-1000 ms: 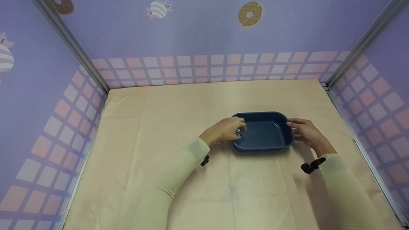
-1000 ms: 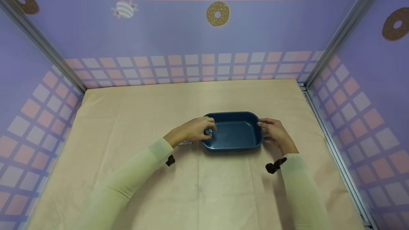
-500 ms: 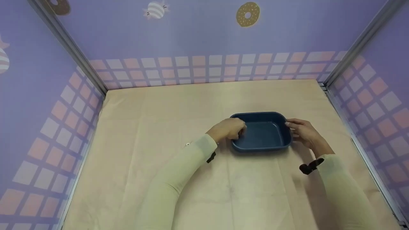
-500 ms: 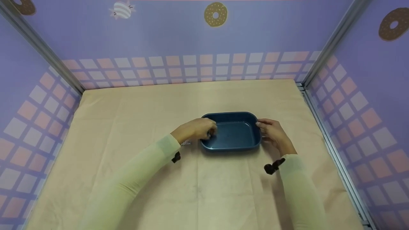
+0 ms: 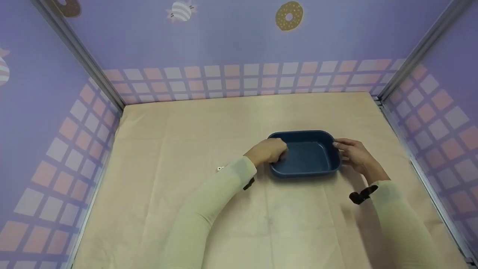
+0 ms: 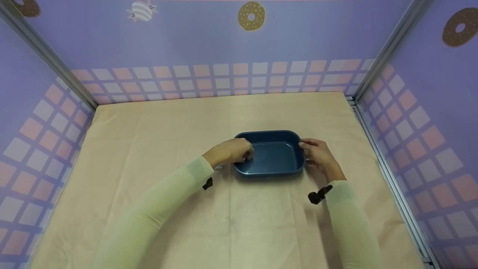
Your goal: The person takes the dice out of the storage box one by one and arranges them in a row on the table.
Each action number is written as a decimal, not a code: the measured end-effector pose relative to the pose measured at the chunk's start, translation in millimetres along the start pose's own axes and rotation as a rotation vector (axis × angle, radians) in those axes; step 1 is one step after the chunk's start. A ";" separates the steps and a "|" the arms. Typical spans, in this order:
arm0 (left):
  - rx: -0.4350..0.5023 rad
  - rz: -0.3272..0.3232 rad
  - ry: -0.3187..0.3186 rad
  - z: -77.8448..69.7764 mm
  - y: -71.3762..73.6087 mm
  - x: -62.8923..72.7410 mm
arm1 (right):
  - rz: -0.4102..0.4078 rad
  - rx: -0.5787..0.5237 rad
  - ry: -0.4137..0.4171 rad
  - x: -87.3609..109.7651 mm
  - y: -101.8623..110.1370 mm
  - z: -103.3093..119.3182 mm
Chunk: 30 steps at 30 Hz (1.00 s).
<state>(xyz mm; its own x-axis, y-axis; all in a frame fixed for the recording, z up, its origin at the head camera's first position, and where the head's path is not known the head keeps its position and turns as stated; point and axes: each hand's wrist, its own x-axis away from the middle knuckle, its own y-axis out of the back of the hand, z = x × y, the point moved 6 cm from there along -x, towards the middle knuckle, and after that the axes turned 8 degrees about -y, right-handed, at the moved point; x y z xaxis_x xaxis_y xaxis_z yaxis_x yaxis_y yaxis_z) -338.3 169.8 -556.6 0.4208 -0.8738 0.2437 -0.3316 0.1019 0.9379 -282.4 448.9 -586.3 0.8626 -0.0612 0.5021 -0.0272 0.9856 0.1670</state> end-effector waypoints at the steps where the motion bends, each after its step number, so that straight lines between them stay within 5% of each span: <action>1: -0.002 0.002 -0.002 0.1 -0.2 -0.2 | -0.001 0.000 0.005 -0.5 -0.3 -0.3; 9: 0.048 -0.071 -0.122 -4.4 6.9 7.7 | 0.019 -0.035 -0.008 3.3 -2.5 0.0; 16: 0.125 -0.191 -0.216 -3.7 32.2 42.9 | 0.020 -0.027 -0.025 11.7 -3.6 6.7; 22: 0.154 -0.261 -0.153 27.0 37.5 89.9 | -0.008 -0.027 -0.025 -0.4 2.5 -3.2; 30: 0.175 -0.311 -0.005 74.1 17.0 158.5 | 0.001 -0.048 -0.031 9.6 -2.1 4.1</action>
<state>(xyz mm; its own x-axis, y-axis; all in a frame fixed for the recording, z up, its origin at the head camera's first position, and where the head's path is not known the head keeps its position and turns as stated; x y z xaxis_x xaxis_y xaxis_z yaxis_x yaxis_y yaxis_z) -339.8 -2.2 -520.3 0.5207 -0.8524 -0.0482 -0.3281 -0.2519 0.9104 -276.2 445.7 -578.3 0.8465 -0.0643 0.5285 -0.0030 0.9921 0.1256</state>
